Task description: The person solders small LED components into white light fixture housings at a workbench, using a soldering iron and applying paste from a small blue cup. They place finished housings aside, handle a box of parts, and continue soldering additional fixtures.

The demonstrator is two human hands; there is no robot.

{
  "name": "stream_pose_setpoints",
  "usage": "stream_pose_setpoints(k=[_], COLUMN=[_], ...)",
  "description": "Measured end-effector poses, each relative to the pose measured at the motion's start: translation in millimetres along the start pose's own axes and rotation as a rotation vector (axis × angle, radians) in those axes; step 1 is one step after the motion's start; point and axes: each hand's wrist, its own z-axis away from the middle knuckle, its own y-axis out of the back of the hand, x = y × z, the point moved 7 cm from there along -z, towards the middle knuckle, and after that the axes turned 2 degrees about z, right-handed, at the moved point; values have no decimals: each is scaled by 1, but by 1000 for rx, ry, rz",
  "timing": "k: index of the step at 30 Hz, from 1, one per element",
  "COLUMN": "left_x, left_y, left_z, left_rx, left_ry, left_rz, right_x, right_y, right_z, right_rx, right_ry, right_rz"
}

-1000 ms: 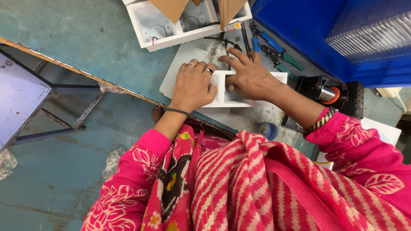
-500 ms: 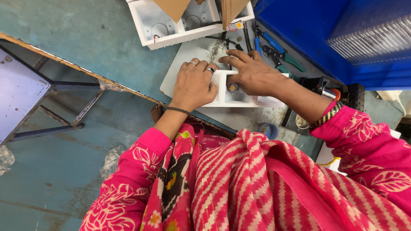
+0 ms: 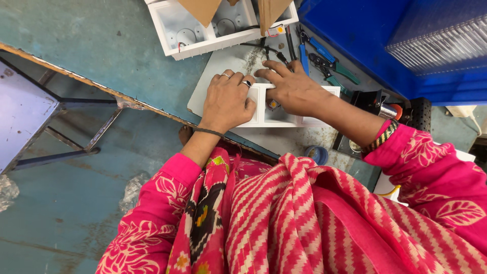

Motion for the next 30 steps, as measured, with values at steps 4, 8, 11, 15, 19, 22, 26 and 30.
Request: stream_pose_setpoints(k=[4,8,11,15,19,22,26,30], left_x=[-2,-2,-3,-3,-3,-3,-3,-3], left_y=[1,3,3,4,3,3,3,3], left_z=[1,1,0,0,-2,-3,-3,-4], left_rx=[-14,-4,-13,-12,-27,-23,-19,-13], left_ry=[10,9,14,14,20,18,17,17], left_rz=[3,-2,0,-9,-13,-20,-5,-4], right_x=[-7,-8,-8,-9,-14,-17,-20,-21], right_y=[0,3,9,17,23,25,25,25], right_z=[3,3,2,6,4,1,-1,-1], right_rx=[30,36,78,146,186,182,159,155], right_ry=[11,7,-8,-102,-114,-113,-92,-66], right_rz=[91,44,26,-31,21,63,117,155])
